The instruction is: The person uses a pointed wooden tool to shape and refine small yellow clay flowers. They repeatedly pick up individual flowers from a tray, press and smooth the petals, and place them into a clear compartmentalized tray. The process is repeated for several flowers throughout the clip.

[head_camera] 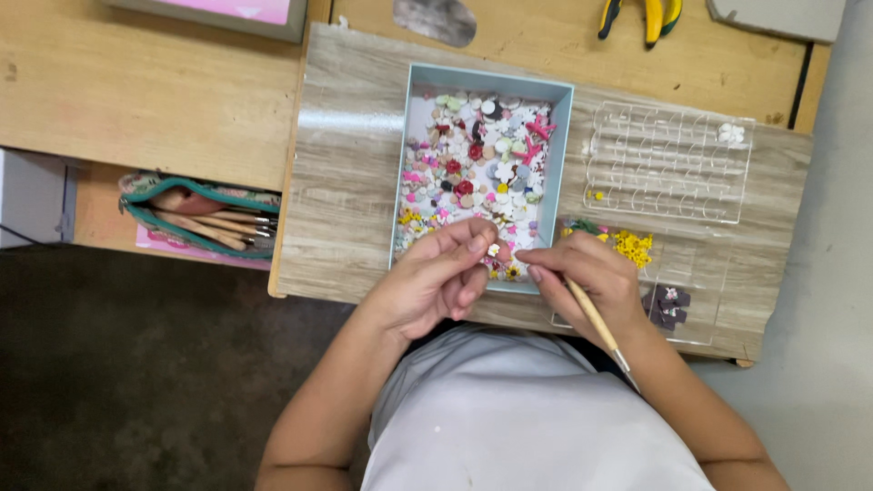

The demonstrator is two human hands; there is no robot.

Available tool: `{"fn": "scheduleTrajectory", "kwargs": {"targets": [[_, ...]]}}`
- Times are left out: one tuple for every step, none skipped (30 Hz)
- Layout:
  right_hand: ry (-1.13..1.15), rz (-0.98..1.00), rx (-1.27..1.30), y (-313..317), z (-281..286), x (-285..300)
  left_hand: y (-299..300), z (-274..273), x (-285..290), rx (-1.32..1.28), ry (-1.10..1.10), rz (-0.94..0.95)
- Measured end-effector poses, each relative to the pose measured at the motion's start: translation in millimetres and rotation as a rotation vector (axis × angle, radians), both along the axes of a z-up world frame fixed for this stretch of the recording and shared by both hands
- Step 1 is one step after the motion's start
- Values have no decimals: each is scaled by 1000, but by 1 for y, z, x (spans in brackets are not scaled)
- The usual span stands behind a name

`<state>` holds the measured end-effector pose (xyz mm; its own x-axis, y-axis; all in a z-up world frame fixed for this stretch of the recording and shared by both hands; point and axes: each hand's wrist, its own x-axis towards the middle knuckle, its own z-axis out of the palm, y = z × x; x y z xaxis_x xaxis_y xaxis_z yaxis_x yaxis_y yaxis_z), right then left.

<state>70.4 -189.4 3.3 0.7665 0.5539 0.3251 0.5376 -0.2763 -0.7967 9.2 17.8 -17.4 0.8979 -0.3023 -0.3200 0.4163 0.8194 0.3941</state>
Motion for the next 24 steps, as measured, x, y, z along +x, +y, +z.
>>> {"fn": "scheduleTrajectory", "kwargs": {"targets": [[9,2,-4,-2,-1,-1,3,5,-2,-4,9,2],[2,-2,5,-3,-1,0,7,10,-2,373,-115,44],[-5,-5,13,-5,-2,0,10,16,-3,749,-237,85],[0,-3,13,-6,-3,0,16,18,-4,748,-232,85],[5,-6,8,-7,-4,-1,21,20,-5,1034,-256,102],[3,-10,7,-7,-5,1,28,23,-4,1321,-283,120],[1,-9,10,-5,-5,1,30,28,-4,1324,-284,122],[6,-13,-6,-5,-4,1,32,33,-5,1234,-271,182],[11,-17,-21,-5,-3,0,33,37,-6,1143,-258,240],[11,-18,-22,-4,-4,1,34,29,-6,1142,-257,239],[2,-12,-27,-4,-4,1,36,21,-7,1127,-265,246],[-4,-4,-33,-3,-5,1,37,13,-9,1111,-269,254],[-1,-3,-36,-3,-5,2,36,18,-9,1109,-265,253],[-25,0,-43,-3,-5,2,35,23,-9,1311,-320,215],[-48,2,-50,-3,-5,3,34,27,-9,1512,-374,173],[-45,4,-52,-2,-5,3,32,25,-10,1510,-370,172],[-65,3,-62,-2,-4,2,30,23,-11,1665,-382,114],[-88,3,-72,-1,-3,3,28,20,-11,1820,-395,53],[-86,4,-73,-1,-5,4,27,21,-10,1820,-392,52],[-142,1,-132,-2,-6,5,26,22,-9,1879,-394,-19],[-198,-1,-192,-2,-7,6,25,23,-7,1938,-396,-92],[-198,-2,-194,-3,-8,6,24,23,-5,1936,-397,-93],[-246,-2,-223,-3,-8,6,23,24,-3,1976,-382,-178],[-298,-2,-249,-3,-8,8,22,24,0,2017,-369,-261]]}}
